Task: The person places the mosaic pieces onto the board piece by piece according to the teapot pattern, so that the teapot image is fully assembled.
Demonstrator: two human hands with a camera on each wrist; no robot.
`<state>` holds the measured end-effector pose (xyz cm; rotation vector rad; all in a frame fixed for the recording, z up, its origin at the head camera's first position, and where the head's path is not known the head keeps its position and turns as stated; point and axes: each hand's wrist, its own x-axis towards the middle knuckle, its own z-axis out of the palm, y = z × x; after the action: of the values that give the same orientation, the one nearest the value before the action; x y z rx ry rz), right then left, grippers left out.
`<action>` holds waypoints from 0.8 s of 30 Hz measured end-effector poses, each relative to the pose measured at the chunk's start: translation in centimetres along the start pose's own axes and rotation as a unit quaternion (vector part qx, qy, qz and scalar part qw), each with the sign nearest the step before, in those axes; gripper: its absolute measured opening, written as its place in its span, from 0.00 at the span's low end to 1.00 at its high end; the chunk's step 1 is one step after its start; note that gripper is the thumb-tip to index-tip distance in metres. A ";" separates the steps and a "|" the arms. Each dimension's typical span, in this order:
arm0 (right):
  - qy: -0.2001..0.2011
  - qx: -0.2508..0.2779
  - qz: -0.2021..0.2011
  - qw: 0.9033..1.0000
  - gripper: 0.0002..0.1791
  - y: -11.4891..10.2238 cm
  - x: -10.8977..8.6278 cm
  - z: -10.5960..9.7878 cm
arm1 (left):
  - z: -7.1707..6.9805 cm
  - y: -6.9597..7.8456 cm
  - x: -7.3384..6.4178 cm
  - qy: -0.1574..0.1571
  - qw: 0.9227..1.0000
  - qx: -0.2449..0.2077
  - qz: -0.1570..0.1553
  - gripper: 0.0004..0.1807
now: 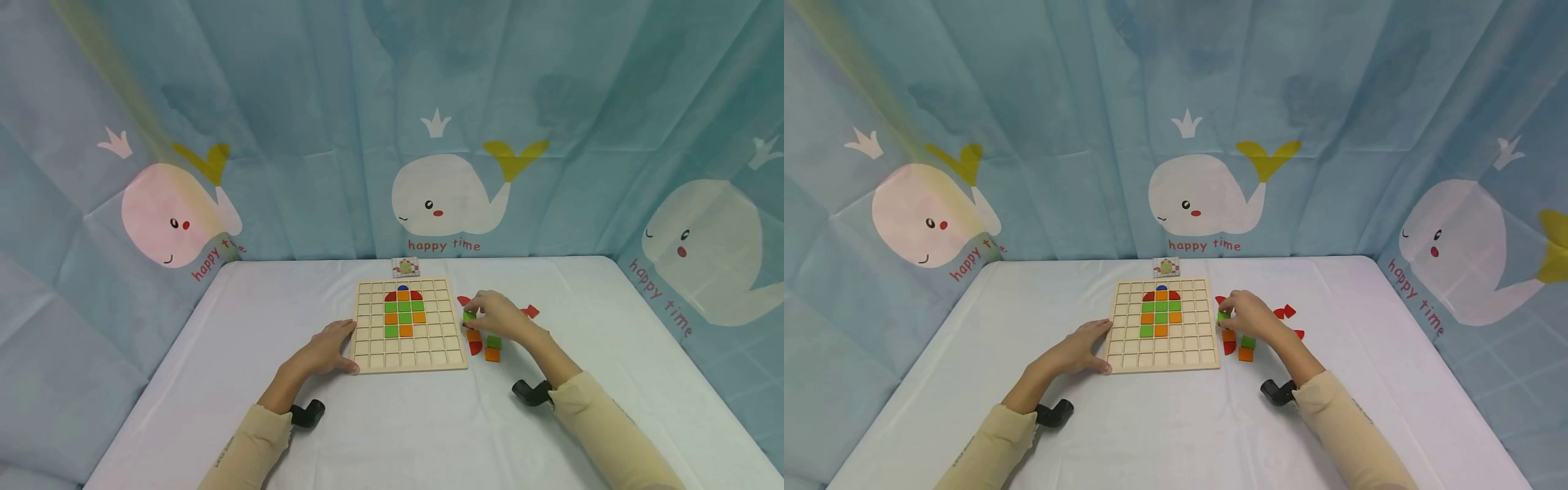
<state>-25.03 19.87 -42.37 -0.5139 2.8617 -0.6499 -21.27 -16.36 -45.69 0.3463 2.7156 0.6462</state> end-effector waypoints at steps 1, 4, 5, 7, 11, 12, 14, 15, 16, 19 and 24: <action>0.000 -0.001 -0.002 1.000 0.15 -0.2 0.1 0.1 | 0.0 0.0 0.0 0.000 1.000 0.000 0.000 0.55; -0.008 -0.009 -0.007 1.000 0.16 -0.7 0.6 0.4 | 0.0 0.0 0.0 0.002 1.000 0.003 0.002 0.56; -0.011 -0.012 -0.008 1.000 0.16 -0.9 0.7 0.4 | 0.0 0.0 0.0 0.002 1.000 0.003 0.002 0.56; -0.016 -0.015 -0.014 1.000 0.16 -1.2 1.0 0.6 | 0.0 0.0 0.0 0.002 1.000 0.003 0.002 0.56; -0.020 -0.019 -0.024 0.999 0.16 -1.7 1.4 0.9 | 0.0 0.0 0.0 0.002 1.000 0.001 0.001 0.56; -0.019 -0.020 -0.026 0.999 0.15 -1.8 1.5 1.0 | 0.1 0.0 0.0 0.001 1.000 0.001 0.000 0.56; -0.020 -0.018 -0.027 0.999 0.15 -2.0 1.6 1.1 | 0.0 0.1 0.0 0.000 1.000 0.002 0.000 0.55; -0.020 -0.018 -0.029 0.999 0.15 -2.1 1.7 1.2 | 0.0 0.1 0.0 -0.001 1.000 0.003 0.001 0.55; -0.020 -0.018 -0.033 0.999 0.15 -2.3 1.8 1.2 | 0.0 0.1 0.0 -0.001 1.000 0.003 0.000 0.55; -0.021 -0.016 -0.042 0.999 0.15 -2.7 2.1 1.4 | -0.1 0.2 0.0 -0.003 1.000 0.003 0.000 0.55; -0.027 -0.020 -0.052 0.998 0.15 -3.3 2.6 1.9 | -0.2 0.2 -0.1 -0.003 1.000 0.004 0.001 0.55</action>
<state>-25.98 15.37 -42.81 -0.6807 2.8173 -0.5855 -21.25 -16.31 -45.42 0.3512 2.7127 0.6336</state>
